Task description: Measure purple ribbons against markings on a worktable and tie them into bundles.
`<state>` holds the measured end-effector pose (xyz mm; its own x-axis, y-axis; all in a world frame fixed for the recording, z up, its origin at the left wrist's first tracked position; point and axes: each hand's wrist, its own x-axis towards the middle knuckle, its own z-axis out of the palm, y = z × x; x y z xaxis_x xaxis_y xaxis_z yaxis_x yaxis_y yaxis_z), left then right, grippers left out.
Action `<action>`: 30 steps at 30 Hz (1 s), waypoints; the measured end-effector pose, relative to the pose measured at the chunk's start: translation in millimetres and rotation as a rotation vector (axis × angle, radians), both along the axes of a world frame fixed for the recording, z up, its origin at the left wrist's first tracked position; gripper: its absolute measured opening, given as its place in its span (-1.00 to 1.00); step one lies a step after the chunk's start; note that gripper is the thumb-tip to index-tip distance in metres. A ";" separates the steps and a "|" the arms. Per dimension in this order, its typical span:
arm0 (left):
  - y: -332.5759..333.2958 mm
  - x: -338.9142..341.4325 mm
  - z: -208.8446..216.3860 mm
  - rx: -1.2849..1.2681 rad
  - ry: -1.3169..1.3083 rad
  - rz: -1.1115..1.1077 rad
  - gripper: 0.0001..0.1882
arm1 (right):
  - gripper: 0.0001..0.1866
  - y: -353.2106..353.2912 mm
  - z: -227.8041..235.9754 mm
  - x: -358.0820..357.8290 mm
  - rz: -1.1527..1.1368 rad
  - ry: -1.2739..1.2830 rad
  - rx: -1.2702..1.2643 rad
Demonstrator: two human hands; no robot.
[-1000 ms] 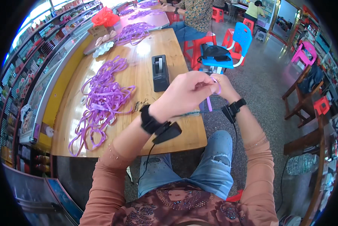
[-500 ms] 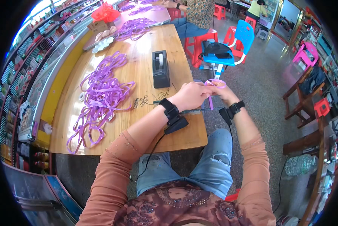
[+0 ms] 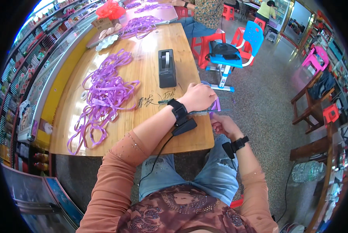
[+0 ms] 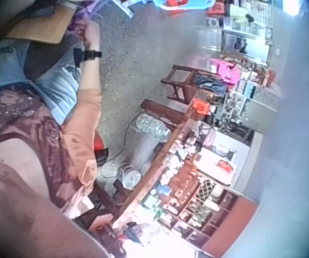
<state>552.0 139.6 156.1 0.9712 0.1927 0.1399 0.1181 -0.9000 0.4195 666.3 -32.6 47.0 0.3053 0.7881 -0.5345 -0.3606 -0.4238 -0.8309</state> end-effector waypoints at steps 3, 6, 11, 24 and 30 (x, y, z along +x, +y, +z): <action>-1.4 0.7 1.0 -0.014 -0.011 0.003 -0.71 | -0.73 -7.5 6.7 -9.3 -0.047 -0.154 0.054; -2.6 1.0 1.6 -0.011 -0.017 0.007 -0.71 | -0.78 -8.0 7.0 -14.9 -0.166 -0.277 0.292; -3.1 0.4 2.1 -0.011 -0.003 0.018 -0.71 | -0.76 -1.7 9.0 -28.9 -0.259 -0.458 0.425; -2.4 0.9 1.2 -0.010 -0.006 0.021 -0.71 | -0.84 11.9 -25.6 -28.1 -0.322 -0.508 0.370; -2.6 0.5 1.3 -0.022 -0.016 0.013 -0.72 | -0.91 2.0 -38.6 -34.5 -0.248 -0.383 0.393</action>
